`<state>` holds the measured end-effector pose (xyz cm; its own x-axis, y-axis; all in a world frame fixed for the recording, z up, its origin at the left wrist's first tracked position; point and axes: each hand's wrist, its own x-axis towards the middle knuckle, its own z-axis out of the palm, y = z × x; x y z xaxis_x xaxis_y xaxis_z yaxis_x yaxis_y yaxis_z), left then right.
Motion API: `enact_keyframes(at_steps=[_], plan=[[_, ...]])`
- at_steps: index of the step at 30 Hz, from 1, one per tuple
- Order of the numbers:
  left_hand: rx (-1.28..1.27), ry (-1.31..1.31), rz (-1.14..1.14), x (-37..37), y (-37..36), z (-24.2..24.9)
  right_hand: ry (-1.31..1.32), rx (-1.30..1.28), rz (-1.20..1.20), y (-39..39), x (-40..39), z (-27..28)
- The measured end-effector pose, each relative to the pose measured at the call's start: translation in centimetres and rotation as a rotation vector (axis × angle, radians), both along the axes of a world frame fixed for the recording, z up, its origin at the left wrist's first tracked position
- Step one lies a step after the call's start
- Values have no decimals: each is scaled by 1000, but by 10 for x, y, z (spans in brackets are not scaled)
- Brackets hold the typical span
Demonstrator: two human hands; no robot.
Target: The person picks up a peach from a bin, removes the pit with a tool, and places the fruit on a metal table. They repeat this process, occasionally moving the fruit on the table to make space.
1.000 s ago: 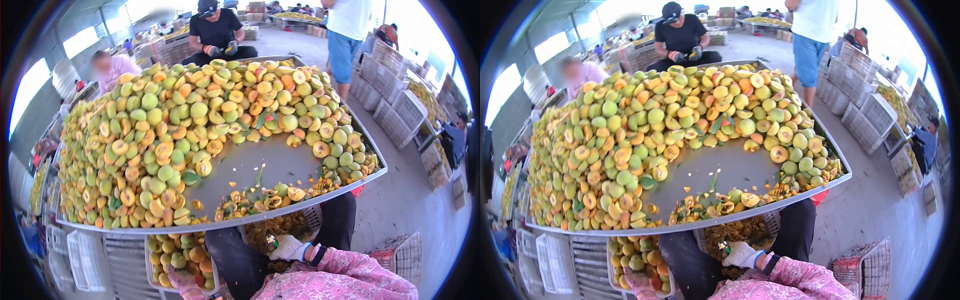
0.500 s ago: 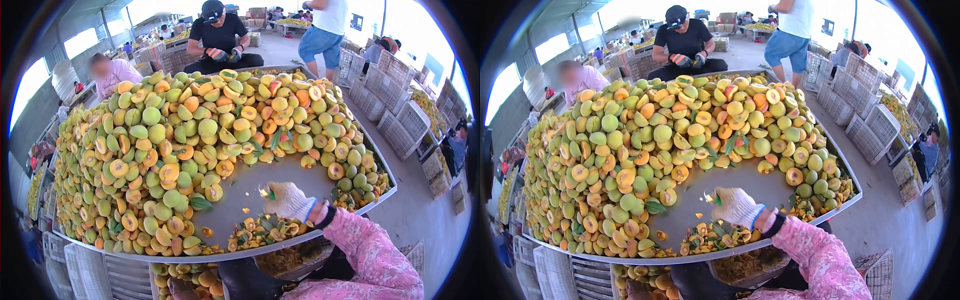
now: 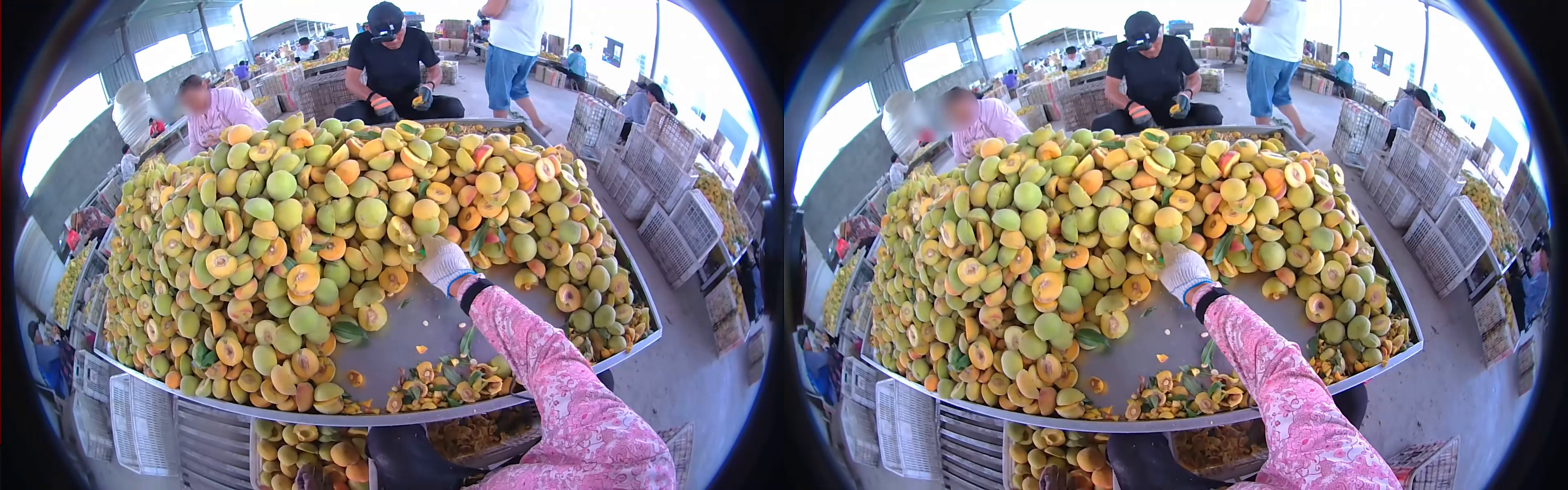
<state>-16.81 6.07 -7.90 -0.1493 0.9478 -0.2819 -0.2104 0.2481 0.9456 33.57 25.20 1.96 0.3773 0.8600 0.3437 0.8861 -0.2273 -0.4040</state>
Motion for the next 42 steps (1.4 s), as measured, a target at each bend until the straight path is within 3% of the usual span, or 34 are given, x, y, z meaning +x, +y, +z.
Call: enact_keyframes(at_steps=[4, 10, 13, 16, 18, 19, 22, 23, 24, 25, 27, 28, 29, 30, 31, 32, 34, 37, 39, 41, 42], plan=[[-38, -95, 34, 6, 1, -8, -132, -15, 148, -20, 7, -8], [-212, -337, 161, -11, -7, -41, -134, 89, 69, -5, 14, 43], [-236, -206, 205, 23, -10, 11, -266, -145, 96, 19, 19, 23], [-158, -92, 166, 32, -12, 27, -246, -123, 109, 21, 3, 1], [-129, -96, 190, 28, -8, 18, -41, -148, 119, 19, 8, 4], [198, 715, -47, 32, -10, 22, 87, -116, 152, 12, 6, 16], [492, 826, -172, 42, 4, 50, 452, -52, 165, 1, 5, 21], [290, 656, -90, 75, 0, 95, 831, -108, 247, -19, -2, 36], [199, 257, -13, 89, 4, 98, 1213, -172, 325, -39, -12, 50], [108, -141, 73, 99, 8, 96, 1259, -256, 337, -60, -27, 61], [105, -185, -56, 133, 12, 116, 1398, -399, 461, -94, -53, 51], [199, -187, -173, 140, 16, 101, 1438, -380, 532, -118, -80, 70], [188, -245, -241, 159, 13, 119, 1422, -515, 602, -133, -94, 73], [137, -488, -264, 170, 13, 112, 1399, -642, 673, -146, -105, 77], [67, -559, -305, 182, 11, 120, 1211, -735, 641, -157, -122, 90], [162, -468, -371, 190, 7, 110, 1106, -736, 676, -161, -133, 64], [-44, -704, -316, 191, 2, 106, 581, -590, 714, -170, -144, 54], [-83, -798, -262, 177, -3, 85, 421, -387, 488, -190, -150, 61], [217, -425, -324, 173, -11, 75, 379, -408, 469, -210, -154, 65], [87, -687, -245, 171, -13, 73, 353, -506, 486, -232, -164, 73], [120, -656, -245, 172, -16, 76, 337, -559, 514, -242, -169, 71]])
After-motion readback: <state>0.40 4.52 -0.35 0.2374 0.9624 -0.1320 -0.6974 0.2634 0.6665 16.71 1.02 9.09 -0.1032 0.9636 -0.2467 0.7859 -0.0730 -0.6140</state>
